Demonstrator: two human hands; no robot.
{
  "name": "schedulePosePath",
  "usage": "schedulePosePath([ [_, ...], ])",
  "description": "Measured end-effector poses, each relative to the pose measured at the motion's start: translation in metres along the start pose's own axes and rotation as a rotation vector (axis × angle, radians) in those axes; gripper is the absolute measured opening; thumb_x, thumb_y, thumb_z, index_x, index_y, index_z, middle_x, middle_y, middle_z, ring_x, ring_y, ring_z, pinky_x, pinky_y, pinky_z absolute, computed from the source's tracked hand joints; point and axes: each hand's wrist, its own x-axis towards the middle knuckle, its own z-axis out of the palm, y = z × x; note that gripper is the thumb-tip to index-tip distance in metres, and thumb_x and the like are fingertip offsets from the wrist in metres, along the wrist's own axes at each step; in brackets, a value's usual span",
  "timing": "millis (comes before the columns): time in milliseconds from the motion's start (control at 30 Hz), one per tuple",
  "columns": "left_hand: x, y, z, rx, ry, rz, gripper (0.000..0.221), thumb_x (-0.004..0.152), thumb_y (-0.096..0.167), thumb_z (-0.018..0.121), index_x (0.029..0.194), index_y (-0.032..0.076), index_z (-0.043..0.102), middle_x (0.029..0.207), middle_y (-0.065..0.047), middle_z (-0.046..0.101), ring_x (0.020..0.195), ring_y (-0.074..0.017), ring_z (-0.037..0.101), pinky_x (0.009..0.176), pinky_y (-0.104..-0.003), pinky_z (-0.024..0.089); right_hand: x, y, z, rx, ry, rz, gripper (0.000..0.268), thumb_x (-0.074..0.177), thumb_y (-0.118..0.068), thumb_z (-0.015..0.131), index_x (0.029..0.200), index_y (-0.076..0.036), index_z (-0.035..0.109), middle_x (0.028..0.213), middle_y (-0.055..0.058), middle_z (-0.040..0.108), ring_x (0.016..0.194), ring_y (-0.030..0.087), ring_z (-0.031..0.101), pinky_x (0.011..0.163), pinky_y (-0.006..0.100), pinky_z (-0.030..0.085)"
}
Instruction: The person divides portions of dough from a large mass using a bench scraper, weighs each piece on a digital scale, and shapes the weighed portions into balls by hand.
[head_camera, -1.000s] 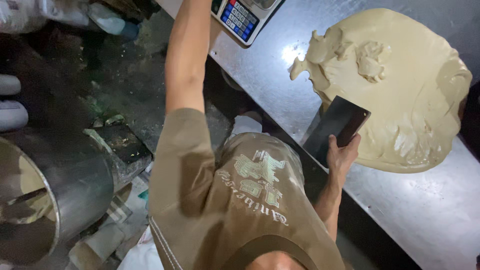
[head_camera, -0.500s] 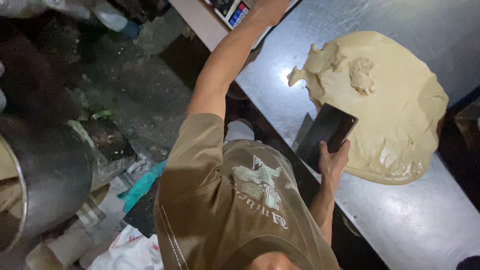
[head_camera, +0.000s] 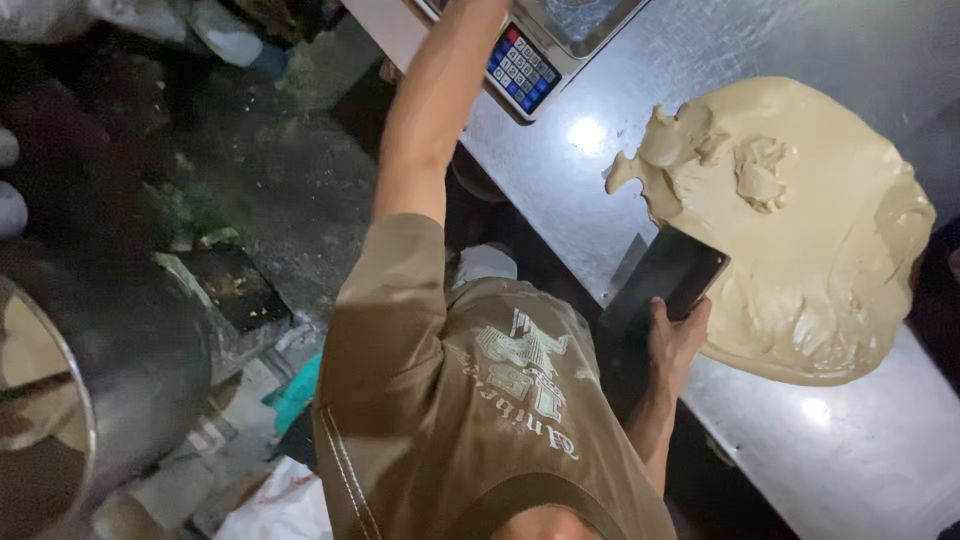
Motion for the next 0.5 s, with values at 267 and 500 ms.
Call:
schedulePosePath([
  [267,0.025,0.003,0.079,0.067,-0.114,0.201,0.092,0.078,0.033,0.080,0.151,-0.002,0.037,0.148,-0.026,0.046,0.119,-0.0393,0.053,0.093,-0.053,0.047,0.012,-0.045,0.039,0.096,0.080,0.026,0.044,0.089,-0.011,0.079,0.122,0.001,0.052,0.111,0.018,0.068,0.101,0.030,0.067,0.092,0.040,0.052],
  [500,-0.009,0.077,0.126,0.251,-0.354,0.376,0.124,0.066,0.047,0.088,0.156,-0.007,0.021,0.159,-0.027,0.031,0.130,-0.0403,0.046,0.103,-0.053,0.042,0.022,-0.112,0.048,0.018,0.163,0.165,0.044,0.091,-0.011,0.078,0.123,0.001,0.051,0.107,0.017,0.071,0.099,0.026,0.070,0.089,0.039,0.053],
])
